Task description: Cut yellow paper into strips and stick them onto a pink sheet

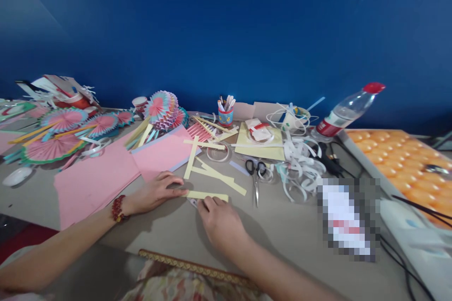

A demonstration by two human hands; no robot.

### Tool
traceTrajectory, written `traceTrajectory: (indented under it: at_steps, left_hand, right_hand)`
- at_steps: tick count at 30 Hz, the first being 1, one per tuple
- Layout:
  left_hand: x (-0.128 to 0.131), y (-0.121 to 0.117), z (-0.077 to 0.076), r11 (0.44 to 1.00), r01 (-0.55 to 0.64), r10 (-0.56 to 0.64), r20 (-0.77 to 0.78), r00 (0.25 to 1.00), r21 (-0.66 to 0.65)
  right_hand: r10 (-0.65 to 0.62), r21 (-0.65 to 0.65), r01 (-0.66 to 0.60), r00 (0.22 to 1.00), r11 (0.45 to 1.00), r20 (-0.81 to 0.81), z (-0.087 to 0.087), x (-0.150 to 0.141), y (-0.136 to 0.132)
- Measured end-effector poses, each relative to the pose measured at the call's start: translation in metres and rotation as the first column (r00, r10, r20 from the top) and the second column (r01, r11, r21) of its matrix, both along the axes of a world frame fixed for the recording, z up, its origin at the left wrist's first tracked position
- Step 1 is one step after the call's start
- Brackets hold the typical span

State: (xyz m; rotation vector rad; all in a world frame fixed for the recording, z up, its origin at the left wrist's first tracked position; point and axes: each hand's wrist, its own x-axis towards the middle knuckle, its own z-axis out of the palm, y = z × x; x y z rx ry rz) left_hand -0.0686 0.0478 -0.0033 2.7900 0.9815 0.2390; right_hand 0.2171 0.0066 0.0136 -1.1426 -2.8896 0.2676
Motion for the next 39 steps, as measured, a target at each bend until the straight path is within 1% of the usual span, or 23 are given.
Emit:
traceTrajectory:
  at_steps: [7,12,15,21,26,30,33,39]
  left_hand:
    - [-0.003,-0.001,-0.004,1.000,0.012,-0.013,0.063,0.998,0.020]
    - [-0.001,-0.001,-0.001,1.000,0.018,-0.018,0.063,0.998,0.002]
    - [0.000,-0.002,0.001,1.000,0.014,-0.014,0.067,0.998,0.003]
    - [-0.002,-0.002,0.000,1.000,0.012,-0.013,0.084,0.996,0.006]
    - [-0.002,0.008,0.008,0.999,0.024,-0.019,0.113,0.993,-0.045]
    - [-0.001,0.020,0.012,0.997,0.063,-0.059,0.088,0.994,-0.035]
    - [-0.001,0.024,0.009,0.996,0.085,-0.083,0.058,0.995,-0.032]
    - [-0.007,0.023,0.000,0.994,0.101,-0.096,0.110,0.989,-0.045]
  right_hand:
    - [0.000,-0.018,0.000,1.000,1.000,0.001,-0.004,-0.003,-0.002]
    - [0.014,0.002,-0.014,1.000,1.000,-0.015,-0.006,-0.010,-0.003]
    - [0.025,0.014,-0.025,1.000,1.000,-0.018,-0.005,-0.018,-0.002]
    - [0.035,0.020,-0.035,0.999,0.999,-0.010,0.001,-0.028,0.001]
    - [0.012,0.014,-0.012,1.000,1.000,0.012,0.004,-0.027,0.001]
    - [0.011,0.000,-0.011,1.000,1.000,0.010,0.004,-0.028,0.001]
    - [0.005,-0.003,-0.005,1.000,1.000,0.017,0.003,-0.028,0.002]
    - [0.012,-0.010,-0.012,0.999,1.000,0.030,0.006,-0.028,0.002]
